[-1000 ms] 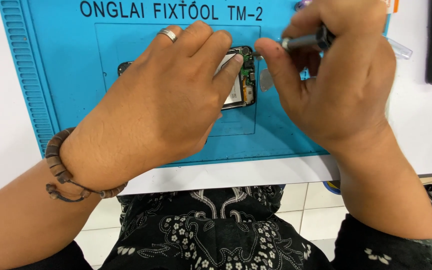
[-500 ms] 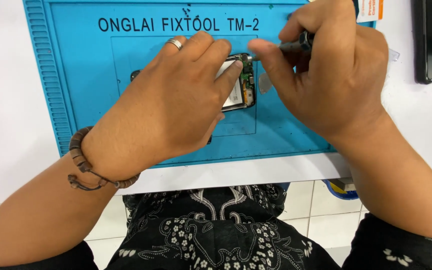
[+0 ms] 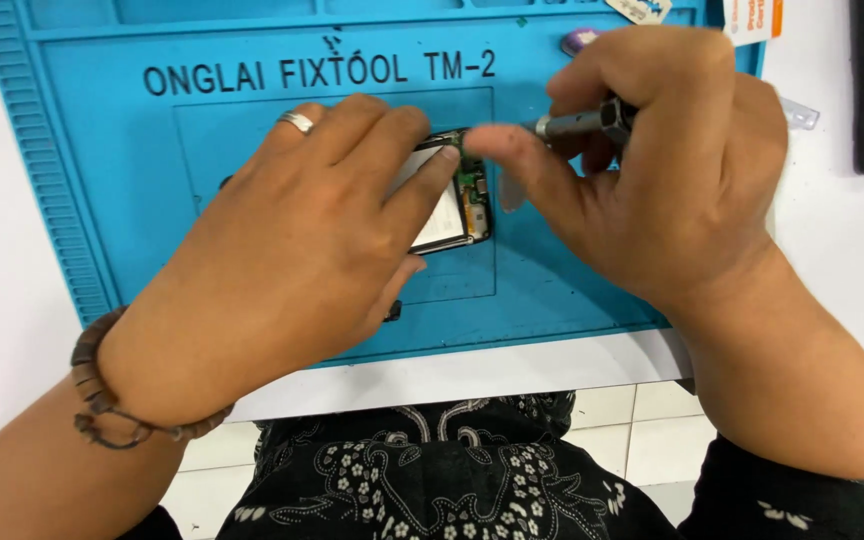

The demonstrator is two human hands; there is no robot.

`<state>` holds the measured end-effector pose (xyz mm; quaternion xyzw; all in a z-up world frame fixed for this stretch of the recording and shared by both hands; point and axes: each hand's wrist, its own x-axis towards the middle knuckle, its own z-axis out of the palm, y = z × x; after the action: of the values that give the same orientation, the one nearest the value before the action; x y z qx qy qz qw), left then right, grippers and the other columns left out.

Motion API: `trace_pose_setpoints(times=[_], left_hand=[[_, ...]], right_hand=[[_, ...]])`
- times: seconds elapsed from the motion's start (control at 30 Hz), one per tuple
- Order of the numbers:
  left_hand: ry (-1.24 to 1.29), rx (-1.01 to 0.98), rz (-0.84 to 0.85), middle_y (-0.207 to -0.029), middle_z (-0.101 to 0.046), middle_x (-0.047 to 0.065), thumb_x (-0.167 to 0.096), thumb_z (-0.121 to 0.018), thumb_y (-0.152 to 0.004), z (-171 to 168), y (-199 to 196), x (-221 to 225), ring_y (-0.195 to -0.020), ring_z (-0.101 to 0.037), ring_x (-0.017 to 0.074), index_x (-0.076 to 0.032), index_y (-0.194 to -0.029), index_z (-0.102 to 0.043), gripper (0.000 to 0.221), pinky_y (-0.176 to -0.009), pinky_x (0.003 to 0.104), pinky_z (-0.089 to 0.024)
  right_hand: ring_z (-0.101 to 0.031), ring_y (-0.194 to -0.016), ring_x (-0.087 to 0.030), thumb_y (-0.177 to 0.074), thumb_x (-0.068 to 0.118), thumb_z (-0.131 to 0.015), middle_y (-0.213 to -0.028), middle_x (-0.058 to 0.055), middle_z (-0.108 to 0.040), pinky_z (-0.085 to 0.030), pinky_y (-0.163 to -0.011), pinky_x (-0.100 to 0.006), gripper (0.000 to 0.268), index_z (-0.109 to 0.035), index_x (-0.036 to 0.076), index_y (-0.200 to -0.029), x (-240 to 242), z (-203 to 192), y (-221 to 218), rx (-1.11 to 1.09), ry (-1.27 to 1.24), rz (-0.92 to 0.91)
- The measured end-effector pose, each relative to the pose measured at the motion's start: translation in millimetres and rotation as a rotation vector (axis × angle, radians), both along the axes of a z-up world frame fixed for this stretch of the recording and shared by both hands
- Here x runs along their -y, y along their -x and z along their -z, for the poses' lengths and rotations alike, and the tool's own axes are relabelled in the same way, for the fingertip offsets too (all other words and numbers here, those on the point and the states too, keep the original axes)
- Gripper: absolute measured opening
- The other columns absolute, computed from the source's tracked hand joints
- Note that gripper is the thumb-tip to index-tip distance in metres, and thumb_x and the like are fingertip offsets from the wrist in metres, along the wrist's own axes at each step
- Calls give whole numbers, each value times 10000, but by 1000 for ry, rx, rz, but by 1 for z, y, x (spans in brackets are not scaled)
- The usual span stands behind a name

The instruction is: The person is disassembling a mobile phone to access, inspect, and clean the charging board using a toothbrush and cleaning solution.

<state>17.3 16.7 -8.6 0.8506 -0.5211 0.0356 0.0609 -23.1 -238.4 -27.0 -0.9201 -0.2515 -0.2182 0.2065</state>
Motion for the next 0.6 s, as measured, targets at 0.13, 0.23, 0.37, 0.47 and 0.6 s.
trace_pose_setpoints(times=[0.13, 0.23, 0.37, 0.47, 0.6], left_hand=[[-78, -7, -32, -1261, -572, 66, -521, -784, -781, 1, 0, 0, -1141, -551, 257, -92, -1415, -615, 783, -943, 447, -533], [-92, 4, -34, -1276, -566, 68, -530, -767, -799, 2, 1, -1, -1147, -549, 257, -98, -1418, -608, 771, -971, 440, -519], [-81, 11, -28, -1281, -562, 87, -502, -765, -801, 1, 1, -1, -1155, -550, 264, -74, -1424, -608, 772, -969, 435, -508], [-62, 11, -37, -1265, -572, 69, -514, -779, -780, 3, 1, 0, -1131, -559, 274, -96, -1455, -609, 812, -933, 437, -509], [-49, -20, -41, -1272, -564, 91, -472, -771, -808, 4, 1, -1, -1162, -553, 290, -68, -1406, -623, 737, -942, 462, -514]], right_hand=[[-632, -774, -242, -1130, -15, -843, -1118, -230, -581, -511, -683, -340, 364, -494, -105, -1181, -6, -18, -1, -265, -152, -41], [-627, -884, -311, -1048, -198, -711, -1123, -281, -581, -515, -776, -375, 344, -413, -125, -1203, -9, -26, -6, -325, -225, -171], [-566, -798, -267, -1098, 72, -847, -1059, -210, -609, -465, -723, -362, 446, -459, -132, -1185, -6, -17, -6, -231, -192, -140], [-571, -654, -208, -1091, 400, -871, -910, -148, -581, -399, -571, -347, 606, -512, -87, -1116, -5, 6, -5, -37, -112, -3], [-563, -735, -213, -1186, 19, -889, -1060, -163, -559, -433, -636, -354, 388, -513, -71, -1154, -11, -21, -3, -255, -75, -14]])
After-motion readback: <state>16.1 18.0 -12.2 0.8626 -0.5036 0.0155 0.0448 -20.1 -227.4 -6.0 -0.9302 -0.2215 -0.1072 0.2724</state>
